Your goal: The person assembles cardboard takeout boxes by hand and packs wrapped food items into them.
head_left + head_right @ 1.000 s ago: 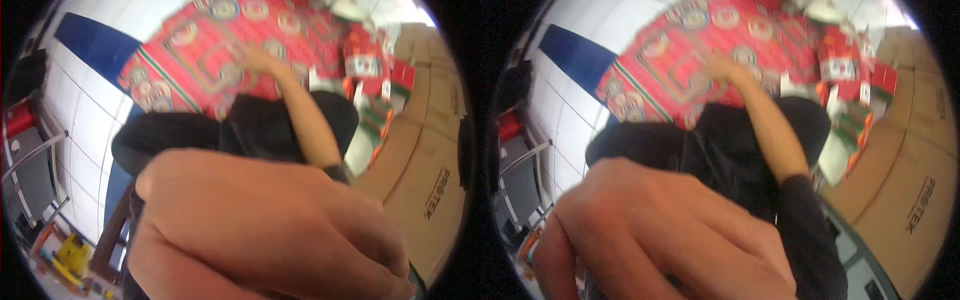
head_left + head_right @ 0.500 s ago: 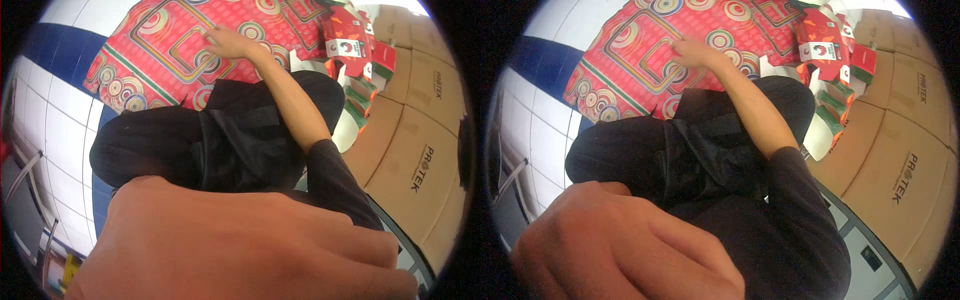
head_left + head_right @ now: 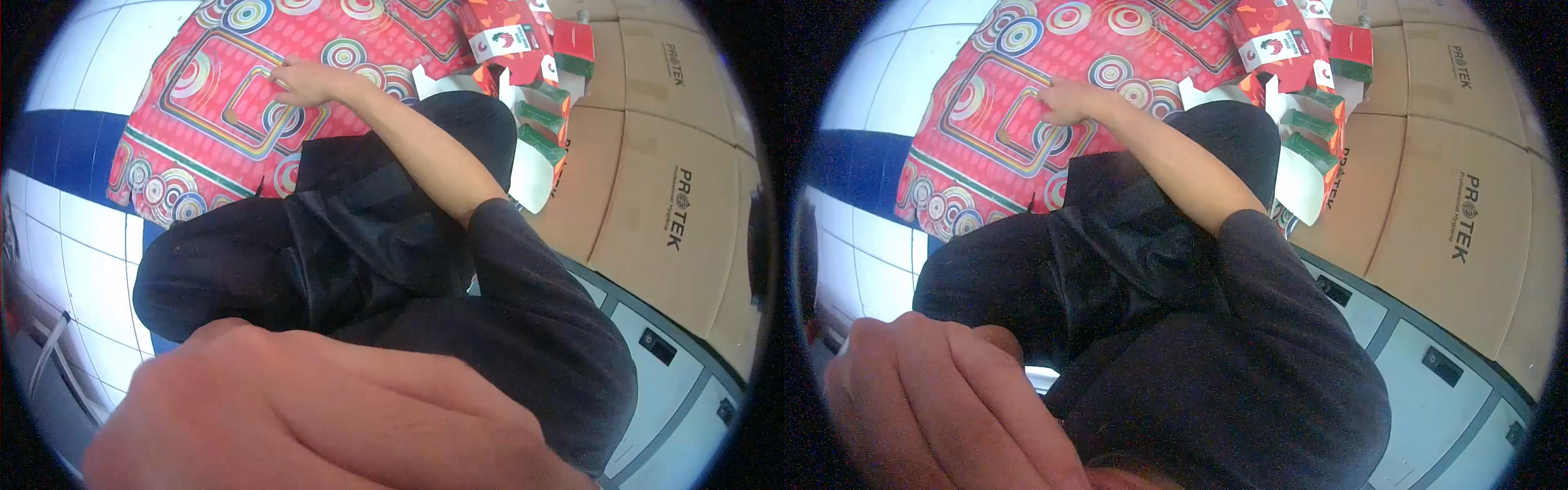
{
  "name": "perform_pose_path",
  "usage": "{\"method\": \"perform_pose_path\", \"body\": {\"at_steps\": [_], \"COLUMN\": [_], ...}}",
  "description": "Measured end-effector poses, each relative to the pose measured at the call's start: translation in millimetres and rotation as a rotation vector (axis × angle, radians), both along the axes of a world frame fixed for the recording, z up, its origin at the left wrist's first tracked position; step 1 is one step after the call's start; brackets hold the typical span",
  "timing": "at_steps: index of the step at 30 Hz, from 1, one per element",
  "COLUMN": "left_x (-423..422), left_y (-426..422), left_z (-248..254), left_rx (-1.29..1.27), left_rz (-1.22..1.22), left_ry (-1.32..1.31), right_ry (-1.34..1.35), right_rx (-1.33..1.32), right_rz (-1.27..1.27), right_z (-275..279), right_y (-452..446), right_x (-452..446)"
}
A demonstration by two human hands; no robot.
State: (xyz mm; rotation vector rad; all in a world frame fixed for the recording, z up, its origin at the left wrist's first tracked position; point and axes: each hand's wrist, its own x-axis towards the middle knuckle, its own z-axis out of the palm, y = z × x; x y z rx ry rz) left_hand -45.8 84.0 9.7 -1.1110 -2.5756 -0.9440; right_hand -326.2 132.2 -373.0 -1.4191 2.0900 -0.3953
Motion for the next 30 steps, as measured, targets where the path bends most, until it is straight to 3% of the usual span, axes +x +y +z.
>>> {"method": "perform_pose_path", "body": {"at_steps": [8,12,16,19,22,30], "left_x": [4,16,27,29,22,2], "left_y": [-27,-65,-118,-103,-40,-18], "left_z": [20,26,24,33,40,27], "left_rx": [-0.189,-0.472,-0.927,-1.082,-1.021,-0.028], "left_rz": [0.075,0.189,0.236,0.265,0.454,0.269], "left_ry": [0.082,0.267,0.680,0.795,0.667,-0.023], "right_ry": [0.016,-0.053,0.043,0.017,-0.005,-0.017], "right_rx": [0.064,0.076,0.151,0.132,0.109,0.130], "right_rz": [0.034,-0.027,0.066,0.048,0.014,0.016], "right_z": [-1,9,0,8,12,9], "right_y": [-6,-7,-12,-15,-12,-13], "right_x": [-2,5,-3,5,8,6]}}
